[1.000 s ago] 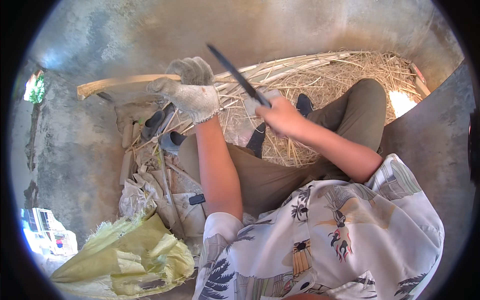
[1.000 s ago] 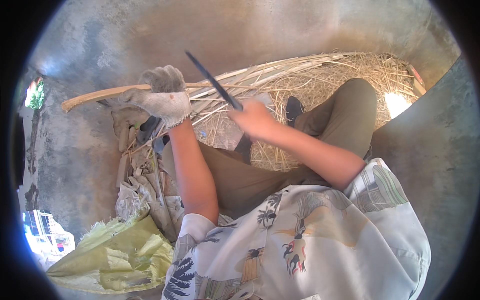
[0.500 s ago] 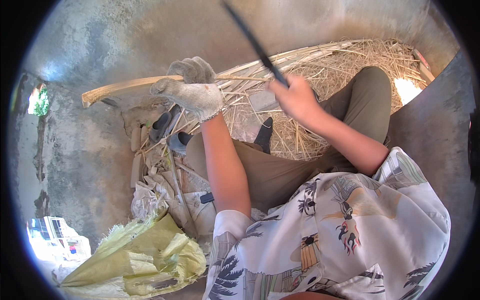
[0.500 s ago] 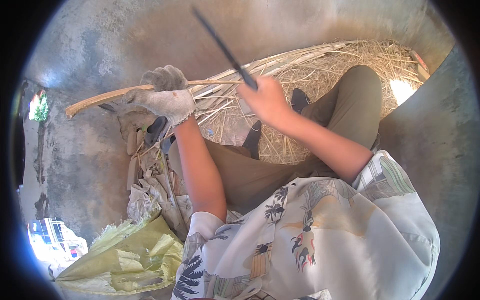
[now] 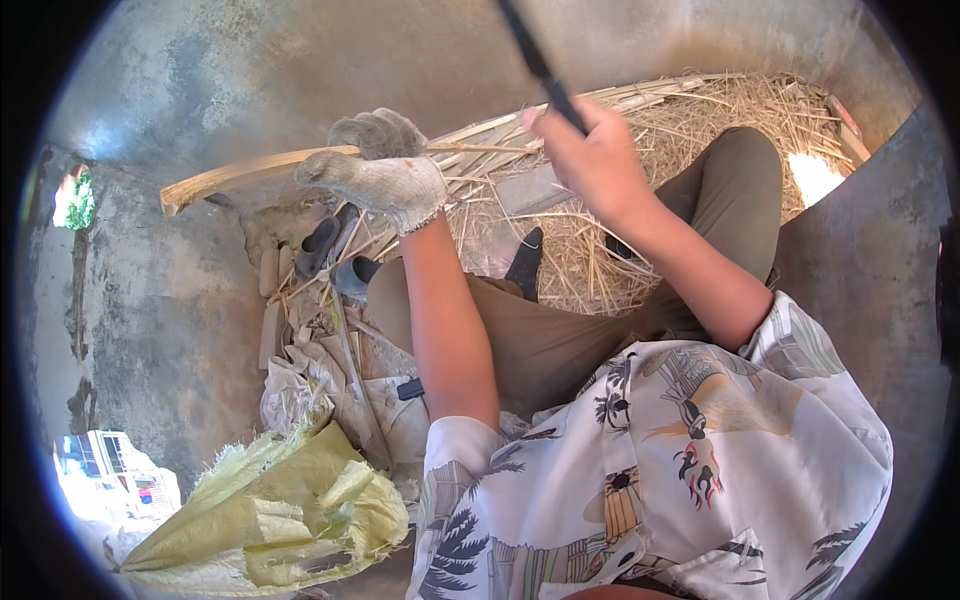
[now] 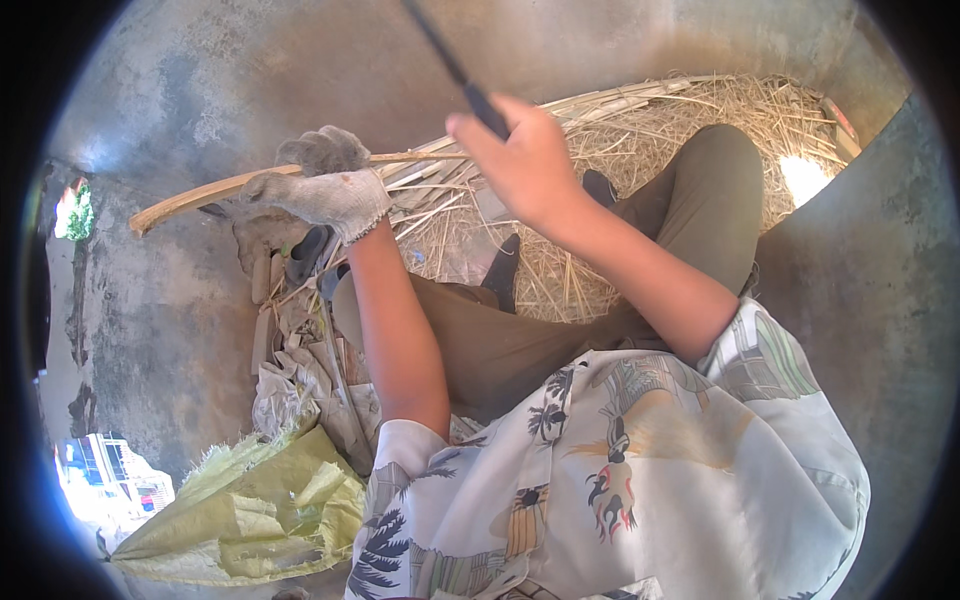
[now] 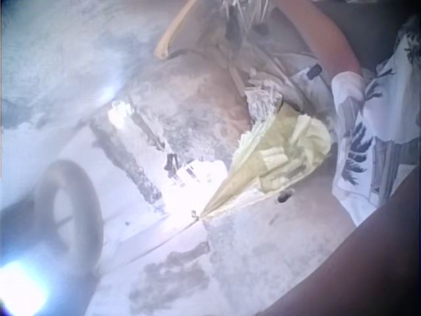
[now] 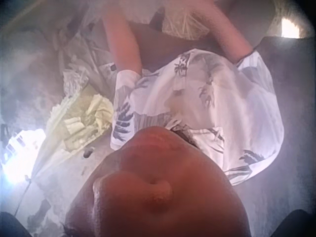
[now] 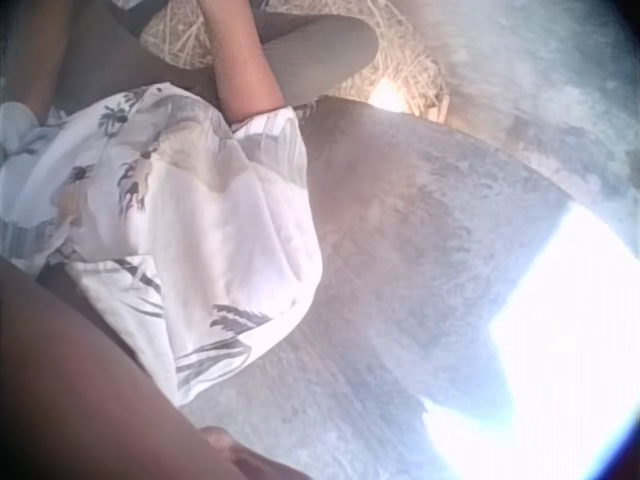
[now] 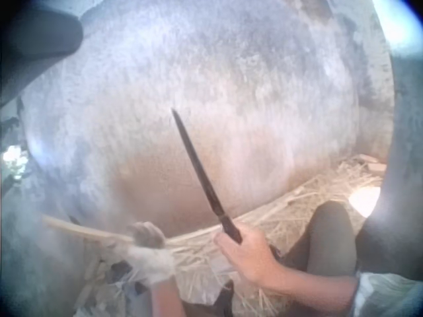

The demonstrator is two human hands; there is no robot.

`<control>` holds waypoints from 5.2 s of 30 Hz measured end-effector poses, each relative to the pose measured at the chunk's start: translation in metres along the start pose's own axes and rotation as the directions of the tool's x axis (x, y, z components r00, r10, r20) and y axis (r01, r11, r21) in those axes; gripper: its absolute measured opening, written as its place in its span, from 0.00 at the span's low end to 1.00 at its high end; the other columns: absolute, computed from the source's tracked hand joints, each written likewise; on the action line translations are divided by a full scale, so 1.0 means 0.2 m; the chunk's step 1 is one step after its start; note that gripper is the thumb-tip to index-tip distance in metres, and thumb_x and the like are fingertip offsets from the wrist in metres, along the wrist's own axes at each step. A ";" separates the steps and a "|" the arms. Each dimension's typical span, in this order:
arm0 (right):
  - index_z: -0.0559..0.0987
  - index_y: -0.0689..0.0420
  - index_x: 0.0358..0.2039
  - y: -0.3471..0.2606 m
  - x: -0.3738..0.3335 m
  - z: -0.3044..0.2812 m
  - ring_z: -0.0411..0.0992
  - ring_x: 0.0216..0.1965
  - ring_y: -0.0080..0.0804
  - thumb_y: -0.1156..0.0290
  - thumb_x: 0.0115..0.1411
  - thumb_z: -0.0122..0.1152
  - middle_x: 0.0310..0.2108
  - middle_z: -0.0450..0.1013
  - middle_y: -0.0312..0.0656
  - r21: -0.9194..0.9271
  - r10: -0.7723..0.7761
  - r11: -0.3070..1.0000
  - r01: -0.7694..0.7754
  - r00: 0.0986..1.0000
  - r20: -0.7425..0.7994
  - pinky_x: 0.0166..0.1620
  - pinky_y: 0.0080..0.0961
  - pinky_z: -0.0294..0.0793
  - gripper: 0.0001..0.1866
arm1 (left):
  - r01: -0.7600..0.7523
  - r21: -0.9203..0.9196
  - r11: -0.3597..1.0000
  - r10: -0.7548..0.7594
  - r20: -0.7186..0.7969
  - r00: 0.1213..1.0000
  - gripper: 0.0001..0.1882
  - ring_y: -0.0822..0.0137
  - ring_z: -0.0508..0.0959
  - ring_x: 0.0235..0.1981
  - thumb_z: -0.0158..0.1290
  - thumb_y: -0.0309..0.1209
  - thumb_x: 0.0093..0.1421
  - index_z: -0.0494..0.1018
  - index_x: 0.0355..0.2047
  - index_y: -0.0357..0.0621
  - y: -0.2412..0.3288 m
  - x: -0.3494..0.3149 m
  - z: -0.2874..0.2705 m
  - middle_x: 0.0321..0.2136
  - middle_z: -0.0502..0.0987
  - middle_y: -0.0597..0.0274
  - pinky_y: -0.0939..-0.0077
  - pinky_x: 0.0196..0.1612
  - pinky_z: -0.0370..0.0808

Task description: The person sits cross-legged on the floor and uses a knife to split a long bamboo stick into thin strips. The person holds the bamboo with a gloved left hand and repeatedly slices it with the knife in the right hand, creating a pile of bamboo strips.

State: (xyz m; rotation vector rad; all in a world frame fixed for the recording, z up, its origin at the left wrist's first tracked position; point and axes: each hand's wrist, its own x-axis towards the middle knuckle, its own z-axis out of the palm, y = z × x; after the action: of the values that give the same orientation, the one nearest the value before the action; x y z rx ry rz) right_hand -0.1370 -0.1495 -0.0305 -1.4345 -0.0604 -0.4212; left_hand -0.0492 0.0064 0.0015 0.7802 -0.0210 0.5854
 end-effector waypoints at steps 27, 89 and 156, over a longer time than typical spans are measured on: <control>0.69 0.58 0.24 0.06 0.08 -0.09 0.65 0.16 0.20 0.60 0.66 0.54 0.16 0.63 0.33 0.234 -0.100 0.958 0.164 0.960 -0.263 0.23 0.21 0.65 0.17 | -0.072 -0.075 0.995 0.095 0.380 0.920 0.40 0.74 0.46 0.12 0.33 0.79 0.54 0.55 0.15 0.55 0.25 -0.01 0.08 0.11 0.50 0.72 0.78 0.16 0.44; 0.72 0.56 0.20 0.11 0.01 -0.03 0.60 0.18 0.13 0.64 0.64 0.61 0.16 0.63 0.26 0.380 0.142 0.911 -0.156 0.988 0.066 0.21 0.19 0.58 0.17 | 0.031 -0.208 0.978 0.113 0.644 0.756 0.39 0.77 0.49 0.11 0.40 0.80 0.50 0.53 0.15 0.57 0.17 0.05 -0.03 0.08 0.49 0.75 0.79 0.16 0.49; 0.72 0.55 0.31 0.53 0.12 -0.48 0.59 0.12 0.19 0.63 0.63 0.62 0.14 0.59 0.29 0.627 0.503 0.645 -0.437 0.860 0.082 0.22 0.23 0.66 0.11 | -0.196 0.444 0.874 -0.046 0.478 0.877 0.08 0.70 0.78 0.34 0.54 0.28 0.65 0.73 0.43 0.38 -0.23 0.06 0.23 0.31 0.79 0.60 0.73 0.46 0.74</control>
State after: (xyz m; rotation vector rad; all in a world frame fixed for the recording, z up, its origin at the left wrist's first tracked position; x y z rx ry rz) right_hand -0.1012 -0.2410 -0.1387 -0.7055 0.2405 -0.0133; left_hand -0.0076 -0.0443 0.0079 1.4106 -0.3779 0.4632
